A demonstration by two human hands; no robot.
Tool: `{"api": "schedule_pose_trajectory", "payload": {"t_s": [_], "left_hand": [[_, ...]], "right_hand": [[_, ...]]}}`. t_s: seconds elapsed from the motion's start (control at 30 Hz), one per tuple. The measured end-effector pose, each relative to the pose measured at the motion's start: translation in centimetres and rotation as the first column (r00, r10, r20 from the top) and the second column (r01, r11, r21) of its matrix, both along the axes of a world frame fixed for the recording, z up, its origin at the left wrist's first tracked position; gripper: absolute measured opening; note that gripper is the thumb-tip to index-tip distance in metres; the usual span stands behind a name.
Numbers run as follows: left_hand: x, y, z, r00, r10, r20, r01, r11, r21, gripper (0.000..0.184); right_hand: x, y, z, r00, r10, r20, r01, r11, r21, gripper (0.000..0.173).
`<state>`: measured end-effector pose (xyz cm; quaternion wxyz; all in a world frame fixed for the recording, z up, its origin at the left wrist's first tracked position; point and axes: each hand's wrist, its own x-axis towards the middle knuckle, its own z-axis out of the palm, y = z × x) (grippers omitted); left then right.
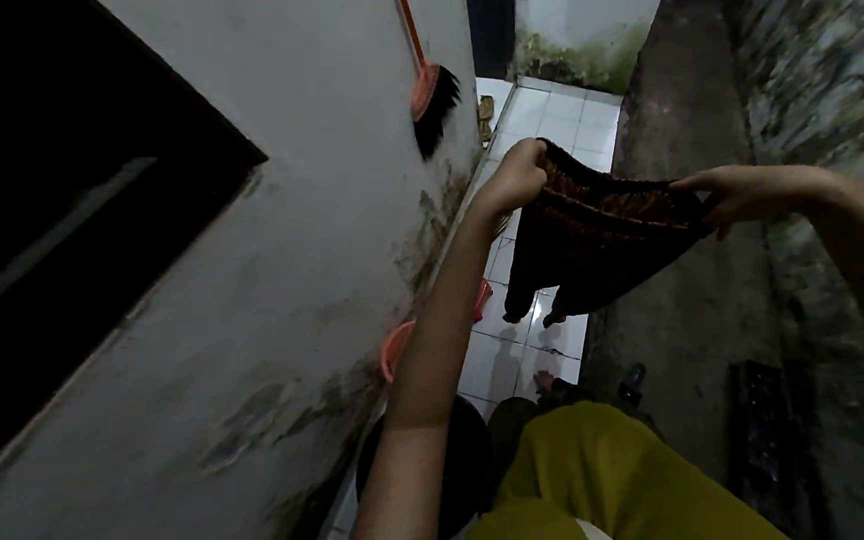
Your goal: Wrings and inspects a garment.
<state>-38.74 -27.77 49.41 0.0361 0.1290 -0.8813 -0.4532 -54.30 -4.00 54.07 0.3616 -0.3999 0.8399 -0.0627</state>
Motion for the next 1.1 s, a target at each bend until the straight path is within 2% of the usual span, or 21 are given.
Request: {"api": "schedule_pose_trajectory", "payload": {"t_s": [0.1,0.23,0.4,0.73,0.8,0.87,0.9,0.97,1.03,1.1], "left_hand": [[-0.8,0.6,0.4,0.999,-0.006,-0.053,0.007,1.000,0.013,0.029],[-1.1,0.6,1.1,0.997,-0.015,-0.081,0.012,0.999,-0.032,0.034],[-1.1,0.2,1.3,0.995,0.003,-0.101,-0.009,0.999,-0.053,0.040],[-1.1,-0.8,0.0,0.989,0.058,-0.140,-0.058,0.998,0.004,0.035],[-1.0,-0.3,0.2,0.988,0.059,-0.145,-0.057,0.998,0.021,0.037],[-1.0,1.0,0.9,0.984,0.027,-0.178,-0.028,1.000,-0.002,0.032],[-1.1,2.0,1.3,0.981,0.001,-0.196,-0.007,0.999,-0.031,0.030],[-1.3,4.6,2.8,0.979,-0.060,-0.197,0.045,0.996,-0.079,0.028],[-1.8,7.2,4.0,0.977,-0.110,-0.184,0.086,0.987,-0.132,0.027],[-2.2,9.3,4.6,0.975,-0.159,-0.156,0.127,0.972,-0.197,0.027]], "right_hand": [[1.3,-0.2,0.8,0.998,-0.043,-0.042,0.045,0.998,0.053,0.066],[-0.4,0.6,0.2,0.997,-0.066,0.039,0.067,0.997,-0.028,0.067],[0.1,0.5,0.5,0.997,-0.062,0.036,0.064,0.997,-0.040,0.064],[0.1,0.1,0.7,0.998,-0.053,0.031,0.054,0.998,-0.042,0.061],[0.0,0.4,0.8,0.999,-0.018,-0.034,0.017,1.000,-0.023,0.053],[0.1,0.5,0.8,0.976,0.070,-0.207,-0.071,0.997,0.003,0.041],[0.3,0.7,0.5,0.947,0.114,-0.301,-0.135,0.990,-0.049,0.035],[2.3,0.5,0.4,0.920,0.125,-0.372,-0.240,0.929,-0.282,0.026],[5.3,-0.6,0.1,0.959,0.068,-0.274,-0.204,0.838,-0.506,0.022],[4.5,-2.4,-4.5,0.989,0.117,-0.092,-0.146,0.662,-0.735,0.015]]}}
